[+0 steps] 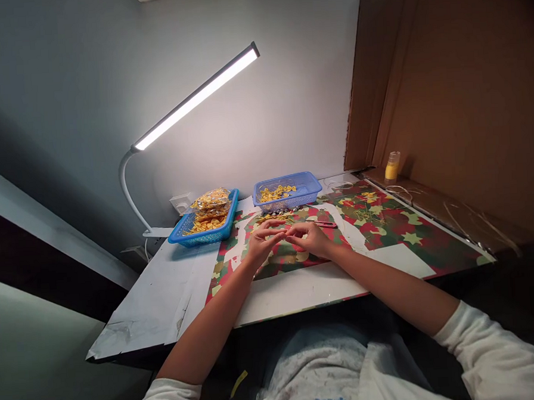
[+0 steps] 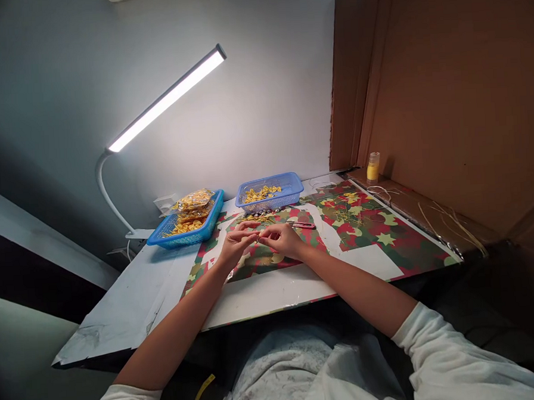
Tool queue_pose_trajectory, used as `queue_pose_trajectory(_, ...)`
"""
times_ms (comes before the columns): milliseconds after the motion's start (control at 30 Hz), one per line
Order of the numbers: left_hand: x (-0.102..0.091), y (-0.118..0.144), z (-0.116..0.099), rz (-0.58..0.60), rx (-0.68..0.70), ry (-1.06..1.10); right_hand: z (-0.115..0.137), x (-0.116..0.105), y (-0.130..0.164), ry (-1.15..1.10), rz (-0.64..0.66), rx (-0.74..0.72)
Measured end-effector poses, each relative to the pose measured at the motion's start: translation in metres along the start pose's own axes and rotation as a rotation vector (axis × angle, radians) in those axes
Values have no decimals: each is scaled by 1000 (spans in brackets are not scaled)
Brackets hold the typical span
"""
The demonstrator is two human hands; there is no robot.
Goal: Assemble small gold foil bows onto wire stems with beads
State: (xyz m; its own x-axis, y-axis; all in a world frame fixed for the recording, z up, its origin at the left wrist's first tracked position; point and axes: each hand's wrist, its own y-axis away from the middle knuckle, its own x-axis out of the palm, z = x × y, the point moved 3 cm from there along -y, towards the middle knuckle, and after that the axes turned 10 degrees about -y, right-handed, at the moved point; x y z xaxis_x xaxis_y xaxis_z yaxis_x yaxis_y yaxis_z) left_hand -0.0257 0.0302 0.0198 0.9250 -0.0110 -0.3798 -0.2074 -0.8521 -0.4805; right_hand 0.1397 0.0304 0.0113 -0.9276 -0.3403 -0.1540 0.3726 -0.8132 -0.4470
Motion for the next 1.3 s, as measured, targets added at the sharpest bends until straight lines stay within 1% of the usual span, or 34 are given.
queue_pose_trajectory(133, -2, -3, 0, -37, -36, 79, -3, -2, 0, -20, 15, 64)
queue_pose_trajectory(333, -2, -4, -2, -69, -75, 166, 0, -1, 0, -38, 20, 51)
queue_pose_trajectory(467, 0, -4, -3, -65, -86, 203, 4, 0, 0, -61, 26, 43)
queue_pose_trajectory(600, 3, -4, -2, -33, -81, 166, 10, -1, 1, -90, 23, 52)
queue_pose_trajectory(667, 4, -5, 0, -3, -58, 115, 12, -2, 1, -110, 43, 68)
queue_pose_trajectory(733, 3, -5, 2, 16, -19, 8, 15, -4, -1, -129, 41, 69)
queue_pose_trajectory(800, 0, -6, 6, 26, 9, -219, 18, -8, -4, -167, 2, 63)
queue_pose_trajectory(900, -2, -6, 15, 70, 10, -695, 24, -16, -7, -301, -86, 46)
queue_pose_trajectory(933, -2, -5, 18, 98, 5, -817, 27, -19, -8, -360, -108, 40)
queue_pose_trajectory(1000, -1, -5, 24, 145, -12, -954, 33, -24, -9, -479, -140, 28)
queue_pose_trajectory(1067, 1, -5, 29, 162, -12, -981, 40, -30, -10, -576, -152, 25)
queue_pose_trajectory(1133, 1, -6, 32, 146, 0, -948, 49, -37, -10, -616, -157, 13)
queue_pose_trajectory(1200, 0, -6, 36, 128, -8, -886, 59, -44, -12, -586, -168, -16)
queue_pose_trajectory(1300, -3, -7, 41, 110, -58, -783, 71, -50, -14, -479, -185, -63)
